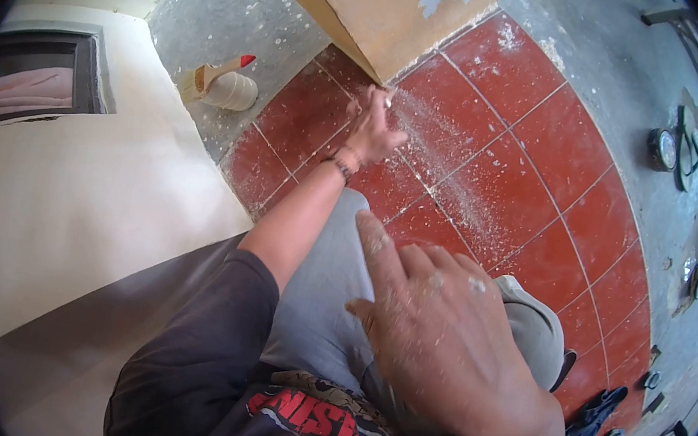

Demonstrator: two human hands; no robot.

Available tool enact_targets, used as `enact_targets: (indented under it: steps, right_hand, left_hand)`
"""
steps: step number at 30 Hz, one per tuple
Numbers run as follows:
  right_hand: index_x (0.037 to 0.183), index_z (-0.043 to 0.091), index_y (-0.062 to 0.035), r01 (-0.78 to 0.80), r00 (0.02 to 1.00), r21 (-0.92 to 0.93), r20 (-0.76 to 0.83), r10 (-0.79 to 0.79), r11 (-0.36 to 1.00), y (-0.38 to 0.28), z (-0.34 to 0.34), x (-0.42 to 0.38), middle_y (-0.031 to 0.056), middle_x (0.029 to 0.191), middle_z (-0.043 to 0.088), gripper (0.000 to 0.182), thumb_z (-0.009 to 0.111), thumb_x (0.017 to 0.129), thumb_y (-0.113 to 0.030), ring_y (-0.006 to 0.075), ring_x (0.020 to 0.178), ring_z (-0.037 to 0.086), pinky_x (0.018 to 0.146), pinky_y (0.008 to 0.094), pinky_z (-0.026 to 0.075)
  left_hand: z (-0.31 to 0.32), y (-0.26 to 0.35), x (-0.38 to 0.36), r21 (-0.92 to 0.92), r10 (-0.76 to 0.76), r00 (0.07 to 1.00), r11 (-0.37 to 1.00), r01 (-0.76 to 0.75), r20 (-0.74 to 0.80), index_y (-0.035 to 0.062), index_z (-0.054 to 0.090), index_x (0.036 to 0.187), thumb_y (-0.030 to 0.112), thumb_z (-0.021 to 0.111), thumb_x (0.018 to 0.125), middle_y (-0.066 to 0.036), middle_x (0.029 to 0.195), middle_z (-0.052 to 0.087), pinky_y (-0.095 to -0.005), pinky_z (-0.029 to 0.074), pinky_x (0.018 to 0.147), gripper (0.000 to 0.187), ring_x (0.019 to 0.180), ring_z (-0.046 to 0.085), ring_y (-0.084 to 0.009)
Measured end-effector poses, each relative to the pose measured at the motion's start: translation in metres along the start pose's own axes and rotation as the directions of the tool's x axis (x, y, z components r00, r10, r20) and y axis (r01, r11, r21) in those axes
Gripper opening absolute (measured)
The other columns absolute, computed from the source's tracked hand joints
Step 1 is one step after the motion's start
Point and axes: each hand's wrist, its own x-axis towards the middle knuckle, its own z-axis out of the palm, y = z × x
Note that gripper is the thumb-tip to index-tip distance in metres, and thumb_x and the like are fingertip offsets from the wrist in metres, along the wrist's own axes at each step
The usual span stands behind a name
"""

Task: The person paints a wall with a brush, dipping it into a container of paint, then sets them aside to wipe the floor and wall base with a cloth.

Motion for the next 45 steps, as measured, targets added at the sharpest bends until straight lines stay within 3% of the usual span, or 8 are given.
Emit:
enact_targets:
  steps: [3, 9, 16, 19, 22, 30, 34, 45]
  right_hand:
    - [0.14, 0.044, -0.004, -0.026, 0.997, 0.008, -0.07, 0.026, 1.0, 0.003, -0.002, -0.001, 0.0187, 0.096, 0.066, 0.068, 0.073, 0.081, -0.023, 0.035, 0.091, 0.065, 0.08, 0.0444, 0.049]
    - [0.136, 0.049, -0.002, 0.031, 0.99, -0.003, -0.137, -0.031, 1.0, -0.004, 0.002, -0.008, 0.0212, 0.094, 0.065, 0.063, 0.071, 0.083, -0.025, 0.0362, 0.086, 0.064, 0.075, 0.0451, 0.049]
    - [0.134, 0.051, -0.0014, 0.069, 0.994, -0.085, -0.075, -0.075, 0.994, -0.025, 0.015, -0.007, 0.0207, 0.089, 0.066, 0.059, 0.07, 0.085, -0.028, 0.0368, 0.088, 0.064, 0.077, 0.0462, 0.047]
    - [0.122, 0.054, 0.0011, 0.091, 0.992, -0.131, -0.073, -0.101, 0.987, -0.034, 0.023, -0.004, 0.0219, 0.09, 0.067, 0.048, 0.068, 0.085, -0.028, 0.0381, 0.09, 0.065, 0.077, 0.0471, 0.049]
    - [0.106, 0.058, 0.0035, 0.129, 0.99, -0.151, -0.042, -0.137, 0.98, -0.044, 0.036, -0.004, 0.0226, 0.09, 0.068, 0.038, 0.068, 0.085, -0.027, 0.0388, 0.089, 0.067, 0.076, 0.0471, 0.051]
    - [0.103, 0.059, 0.0048, 0.148, 0.989, -0.145, 0.04, -0.144, 0.978, -0.041, 0.043, 0.008, 0.0221, 0.088, 0.068, 0.036, 0.069, 0.085, -0.026, 0.0384, 0.088, 0.068, 0.076, 0.0463, 0.052]
    - [0.13, 0.051, 0.0022, 0.054, 0.986, -0.115, 0.161, -0.036, 0.992, -0.04, 0.034, 0.018, 0.0236, 0.1, 0.068, 0.054, 0.066, 0.088, -0.028, 0.0386, 0.101, 0.063, 0.086, 0.0474, 0.048]
    - [0.123, 0.06, -0.0007, -0.015, 0.944, 0.159, -0.323, 0.066, 0.987, -0.011, 0.016, 0.047, 0.0196, 0.091, 0.068, 0.042, 0.068, 0.088, -0.022, 0.0322, 0.085, 0.067, 0.078, 0.0401, 0.052]
  left_hand:
    - [-0.039, 0.001, -0.025, -0.964, 0.006, 0.995, 0.246, 0.1, 0.104, 0.0025, 0.04, 0.127, 0.01, 0.052, 0.07, -0.021, 0.139, 0.045, -0.0354, 0.032, 0.107, 0.06, 0.133, 0.045, -0.0313]
    - [-0.128, 0.005, -0.077, -0.883, 0.266, 0.963, -0.462, 0.088, -0.043, -0.0015, 0.037, 0.142, 0.023, 0.044, 0.084, -0.031, 0.148, 0.035, -0.0479, 0.024, 0.116, 0.064, 0.139, 0.034, -0.0388]
    - [-0.157, -0.023, -0.116, -0.932, 0.176, 0.984, -0.362, 0.035, -0.032, 0.0008, 0.054, 0.126, 0.041, 0.045, 0.099, -0.025, 0.133, 0.055, -0.0502, 0.038, 0.106, 0.049, 0.128, 0.048, -0.0401]
    - [-0.153, -0.033, -0.143, -0.984, -0.113, 0.994, -0.179, -0.025, -0.005, 0.0085, 0.058, 0.09, 0.03, 0.053, 0.101, -0.005, 0.065, 0.054, -0.0418, 0.05, 0.076, 0.024, 0.074, 0.063, -0.024]
    - [-0.141, -0.066, -0.172, -0.991, -0.215, 0.977, -0.124, -0.039, -0.011, 0.0076, 0.055, 0.084, 0.028, 0.052, 0.102, -0.003, 0.059, 0.05, -0.0352, 0.05, 0.07, 0.027, 0.062, 0.059, -0.0198]
    - [-0.153, -0.05, -0.176, -0.995, -0.303, 0.951, 0.099, -0.032, -0.061, 0.0031, 0.056, 0.094, 0.008, 0.055, 0.098, -0.007, 0.078, 0.063, -0.033, 0.053, 0.075, 0.007, 0.073, 0.063, -0.0184]
    - [-0.176, -0.002, -0.149, -0.992, -0.174, 0.979, 0.079, -0.095, -0.108, -0.0026, 0.046, 0.129, 0.009, 0.053, 0.098, -0.022, 0.127, 0.056, -0.0423, 0.046, 0.099, 0.034, 0.115, 0.058, -0.0305]
    - [-0.21, 0.045, -0.135, -0.799, 0.126, 0.986, -0.601, -0.014, -0.112, -0.0056, 0.02, 0.15, 0.059, 0.021, 0.1, -0.027, 0.154, 0.024, -0.0557, 0.019, 0.117, 0.081, 0.143, 0.022, -0.0434]
